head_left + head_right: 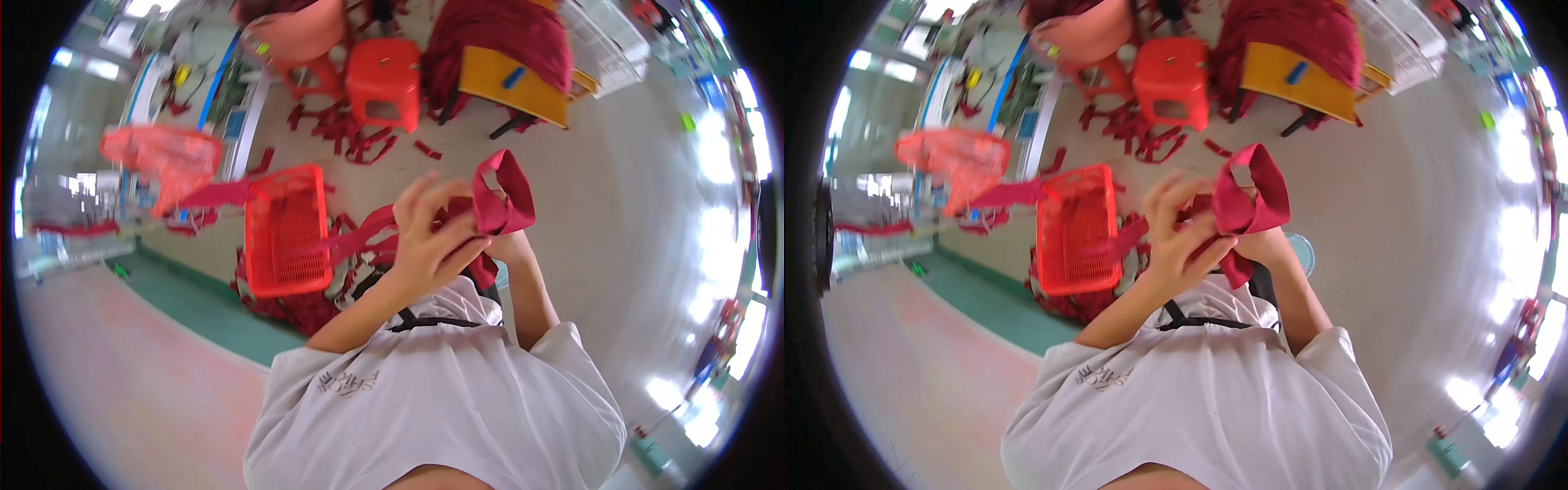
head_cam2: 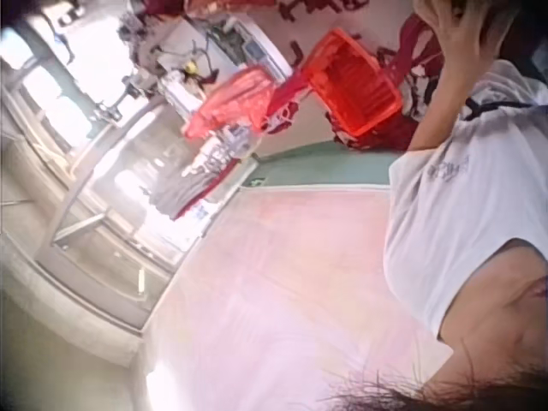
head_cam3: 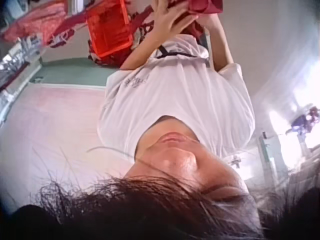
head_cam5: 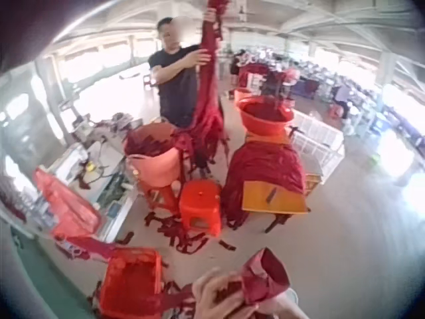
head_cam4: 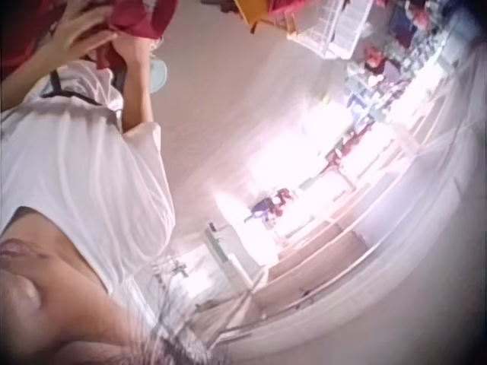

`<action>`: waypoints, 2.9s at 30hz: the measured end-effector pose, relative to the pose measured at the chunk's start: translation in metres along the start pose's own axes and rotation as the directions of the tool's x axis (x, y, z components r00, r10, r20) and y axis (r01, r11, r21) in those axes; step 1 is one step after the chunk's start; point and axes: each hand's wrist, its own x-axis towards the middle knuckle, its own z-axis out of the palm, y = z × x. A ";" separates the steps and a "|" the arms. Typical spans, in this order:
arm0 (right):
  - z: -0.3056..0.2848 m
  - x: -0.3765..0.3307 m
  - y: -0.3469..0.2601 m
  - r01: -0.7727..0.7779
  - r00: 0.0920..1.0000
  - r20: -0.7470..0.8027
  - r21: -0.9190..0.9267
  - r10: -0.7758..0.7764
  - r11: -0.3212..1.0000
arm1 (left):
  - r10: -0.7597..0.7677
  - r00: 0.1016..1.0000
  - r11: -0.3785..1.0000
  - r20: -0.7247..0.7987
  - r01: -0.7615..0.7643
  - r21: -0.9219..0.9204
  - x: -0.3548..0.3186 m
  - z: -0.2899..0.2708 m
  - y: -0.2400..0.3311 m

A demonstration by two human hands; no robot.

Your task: Organizing and tying long strips of red fabric into a large bundle.

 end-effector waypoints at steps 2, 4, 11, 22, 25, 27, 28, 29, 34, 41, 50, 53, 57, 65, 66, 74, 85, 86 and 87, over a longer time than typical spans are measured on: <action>-0.054 -0.011 0.005 -0.219 0.935 -0.281 0.017 0.214 0.976 | -0.314 0.949 0.873 0.003 0.290 -0.393 0.023 0.051 0.010; -0.133 -0.019 0.006 -0.226 0.888 -0.289 0.401 0.357 0.888 | -0.348 0.777 0.783 0.524 0.548 -0.292 0.023 0.096 0.000; -0.364 -0.088 0.038 -0.221 0.607 -0.603 0.498 0.518 0.839 | -0.229 0.174 0.411 0.958 0.909 -0.067 0.062 0.256 0.039; -0.592 -0.023 0.047 0.261 0.420 -0.908 0.117 -0.004 0.958 | -0.738 0.395 0.506 0.547 0.860 0.061 0.041 0.351 -0.031; -0.623 0.013 0.075 0.130 0.375 -0.715 -0.589 -0.590 0.797 | -0.769 0.601 0.597 0.218 0.797 -0.092 -0.015 0.328 -0.119; -0.631 0.040 0.087 0.201 0.447 -0.699 -0.530 -0.558 0.824 | -0.901 0.426 0.369 0.078 0.850 -0.376 0.000 0.320 -0.131; -0.634 0.055 0.093 0.256 0.502 -0.690 -0.457 -0.521 0.852 | -0.907 0.414 0.298 0.084 0.769 -0.565 0.002 0.318 -0.139; -0.635 0.068 0.100 0.301 0.560 -0.673 -0.378 -0.483 0.875 | -0.895 0.417 0.175 0.160 0.656 -0.734 -0.001 0.324 -0.142; -0.591 0.105 0.139 0.247 0.648 -0.728 0.479 0.224 0.843 | -0.695 0.526 -0.389 0.490 0.297 -0.872 0.078 0.425 -0.111; -0.433 0.188 0.164 -0.220 0.905 0.421 0.348 0.058 0.912 | -0.595 0.698 -0.468 0.398 0.101 -0.878 0.167 0.479 -0.075; -0.436 0.166 0.341 0.269 0.499 0.865 -0.094 -0.055 0.959 | -0.900 0.344 -0.377 0.269 -0.300 -0.876 0.120 0.572 -0.095; -0.474 0.201 0.368 0.133 0.375 0.922 0.054 -0.101 0.990 | -0.994 0.087 -0.105 0.064 -0.621 -0.776 0.164 0.597 -0.102; -0.529 0.263 0.455 -0.573 -0.065 0.987 -0.157 0.146 0.804 | -0.963 -0.248 0.186 -0.108 -0.318 -0.930 0.194 0.612 -0.135; -0.644 0.341 0.723 0.327 0.337 0.926 -0.286 0.171 0.901 | -0.395 -0.744 0.508 -0.539 0.311 -0.803 0.200 0.675 -0.232; -0.650 0.350 0.741 0.452 0.278 0.951 -0.254 0.135 0.855 | -0.281 -0.732 0.496 -0.620 0.442 -0.747 0.204 0.683 -0.249; -0.671 0.368 0.796 0.774 0.202 0.979 -0.173 0.021 0.609 | -0.019 -0.422 0.540 -0.906 0.759 -0.365 0.204 0.703 -0.264; -0.678 0.380 0.825 0.743 0.096 0.893 0.230 -0.440 0.628 | 0.018 -0.236 0.319 -0.972 0.923 -0.218 0.100 0.654 -0.235; -0.683 0.373 0.814 0.558 0.052 0.906 0.323 -0.420 0.764 | 0.014 -0.290 0.217 -0.957 0.935 -0.280 0.096 0.653 -0.235; -0.684 0.378 0.788 0.448 0.029 0.951 0.264 -0.309 0.854 | -0.123 -0.307 0.334 -0.944 0.882 -0.331 0.185 0.676 -0.251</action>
